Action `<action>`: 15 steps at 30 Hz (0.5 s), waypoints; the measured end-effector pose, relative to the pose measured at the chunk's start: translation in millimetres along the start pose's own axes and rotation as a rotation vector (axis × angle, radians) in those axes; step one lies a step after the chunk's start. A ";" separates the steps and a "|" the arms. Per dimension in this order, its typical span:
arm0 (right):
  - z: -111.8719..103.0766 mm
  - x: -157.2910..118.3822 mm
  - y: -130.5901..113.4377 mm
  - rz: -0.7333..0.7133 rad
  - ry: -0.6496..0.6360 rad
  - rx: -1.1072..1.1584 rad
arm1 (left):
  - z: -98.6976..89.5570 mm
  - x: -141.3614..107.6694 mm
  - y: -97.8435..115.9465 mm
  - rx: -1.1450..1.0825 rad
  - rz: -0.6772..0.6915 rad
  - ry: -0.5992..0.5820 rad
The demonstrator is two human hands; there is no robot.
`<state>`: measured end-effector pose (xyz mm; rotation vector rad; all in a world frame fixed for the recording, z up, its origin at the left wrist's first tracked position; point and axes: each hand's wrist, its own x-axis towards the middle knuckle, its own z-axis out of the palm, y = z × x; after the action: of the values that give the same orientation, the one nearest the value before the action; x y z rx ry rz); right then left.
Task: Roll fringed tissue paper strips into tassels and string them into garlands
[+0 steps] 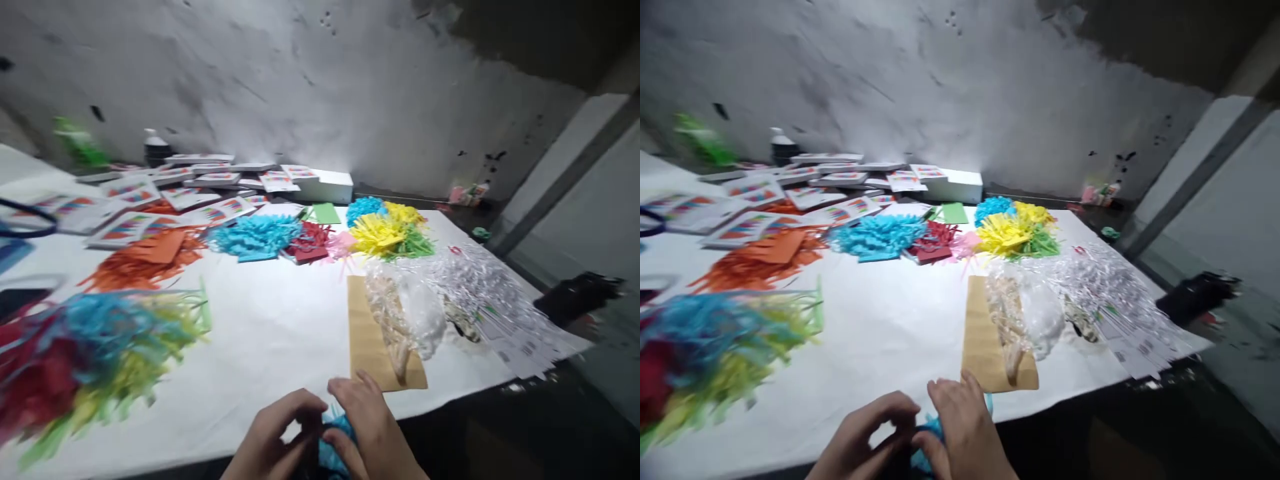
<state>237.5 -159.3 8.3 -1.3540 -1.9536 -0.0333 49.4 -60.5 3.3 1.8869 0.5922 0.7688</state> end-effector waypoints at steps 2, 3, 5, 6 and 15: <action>19.6 2.1 -9.1 0.086 -0.060 0.113 | -2.8 -2.7 5.6 -0.037 -0.016 0.007; 26.0 0.8 -10.6 0.121 -0.097 0.155 | -5.1 -5.1 6.6 -0.061 -0.059 0.006; 34.1 -4.8 -11.9 0.149 -0.150 0.197 | -10.6 -10.6 7.0 -0.165 -0.187 -0.026; 36.9 -7.9 -12.8 0.161 -0.162 0.212 | -13.5 -13.3 7.0 -0.247 -0.251 -0.047; 62.7 -11.4 -24.6 0.215 -0.053 0.227 | -28.1 -30.9 7.1 -0.350 -0.337 -0.004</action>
<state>184.5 -153.3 -34.4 -1.4146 -1.7826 0.3197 8.4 -67.7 11.0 1.4216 0.7014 0.6024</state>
